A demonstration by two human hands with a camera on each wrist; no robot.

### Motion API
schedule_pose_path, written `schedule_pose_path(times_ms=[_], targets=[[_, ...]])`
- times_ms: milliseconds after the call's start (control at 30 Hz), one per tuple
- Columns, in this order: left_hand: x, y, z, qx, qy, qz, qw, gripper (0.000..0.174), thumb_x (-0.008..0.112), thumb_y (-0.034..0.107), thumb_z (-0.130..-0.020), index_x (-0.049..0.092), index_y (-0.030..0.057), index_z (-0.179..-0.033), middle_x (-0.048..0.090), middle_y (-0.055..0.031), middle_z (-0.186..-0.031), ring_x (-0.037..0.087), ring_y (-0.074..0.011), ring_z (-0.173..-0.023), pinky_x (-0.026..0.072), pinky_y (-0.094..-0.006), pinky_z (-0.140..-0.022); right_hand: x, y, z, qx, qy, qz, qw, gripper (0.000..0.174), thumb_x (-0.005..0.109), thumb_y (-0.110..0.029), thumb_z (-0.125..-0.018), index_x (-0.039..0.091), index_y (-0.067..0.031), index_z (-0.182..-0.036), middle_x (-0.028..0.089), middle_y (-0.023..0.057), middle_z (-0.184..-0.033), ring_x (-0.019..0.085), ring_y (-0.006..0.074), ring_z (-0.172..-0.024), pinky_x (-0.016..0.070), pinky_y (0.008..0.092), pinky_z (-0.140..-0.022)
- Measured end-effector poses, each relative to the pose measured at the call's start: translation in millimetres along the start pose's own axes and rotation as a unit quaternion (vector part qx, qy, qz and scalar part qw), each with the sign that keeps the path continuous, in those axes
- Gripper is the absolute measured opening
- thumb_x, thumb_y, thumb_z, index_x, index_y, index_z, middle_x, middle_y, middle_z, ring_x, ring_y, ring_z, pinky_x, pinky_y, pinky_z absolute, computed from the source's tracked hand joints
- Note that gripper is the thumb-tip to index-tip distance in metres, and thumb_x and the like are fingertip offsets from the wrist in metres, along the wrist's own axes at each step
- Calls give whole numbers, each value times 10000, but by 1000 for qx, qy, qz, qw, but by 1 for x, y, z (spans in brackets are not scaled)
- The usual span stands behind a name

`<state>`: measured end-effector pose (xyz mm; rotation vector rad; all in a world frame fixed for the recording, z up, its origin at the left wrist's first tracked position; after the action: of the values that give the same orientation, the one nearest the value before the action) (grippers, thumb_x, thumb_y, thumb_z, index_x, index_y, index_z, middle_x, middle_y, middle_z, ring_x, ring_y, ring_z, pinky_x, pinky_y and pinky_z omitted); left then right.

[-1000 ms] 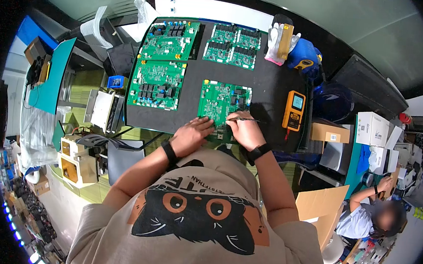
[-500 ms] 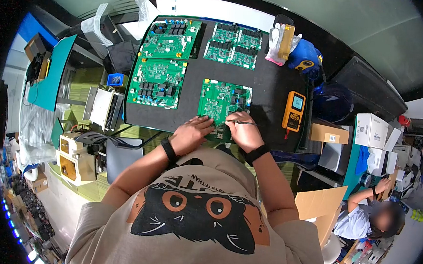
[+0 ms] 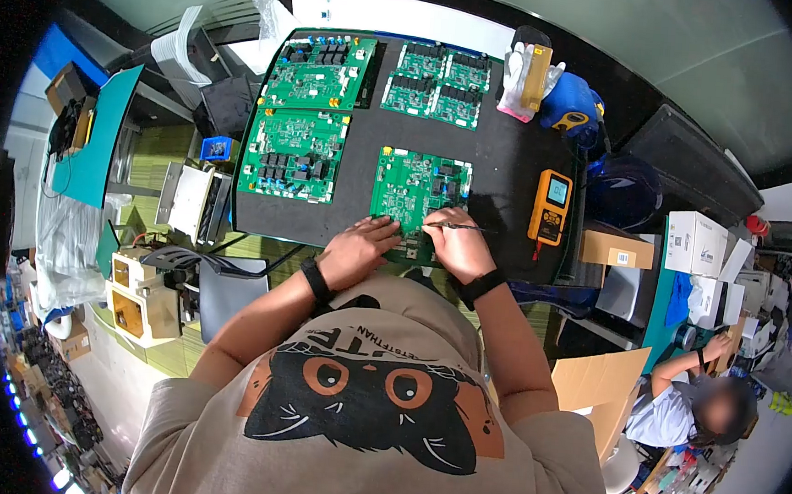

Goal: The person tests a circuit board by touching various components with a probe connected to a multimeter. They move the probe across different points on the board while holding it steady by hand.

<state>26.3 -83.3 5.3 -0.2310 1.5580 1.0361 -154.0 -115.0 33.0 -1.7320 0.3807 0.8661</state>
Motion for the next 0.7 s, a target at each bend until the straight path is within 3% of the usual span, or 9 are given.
schedule_pose_path(times_ms=[700], targets=[[1,0,-1,3,0,6,1000,519,744,159,-817,607,77,-1310,523,-118,-1469,448,-299,-1401,353,-450,-1181,-1,0,0,3,-5,14,1000,111,637,-125,-903,690,-29,-917,713,128,-957,666,329,-941,513,418,-881]])
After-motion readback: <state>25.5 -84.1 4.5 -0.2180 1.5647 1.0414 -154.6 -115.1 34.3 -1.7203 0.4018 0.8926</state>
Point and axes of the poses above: each hand's wrist, its own z-axis away from the middle knuckle, its own x-axis out of the palm, y = z × x, the point moved 6 cm from there along -z, towards the middle knuckle
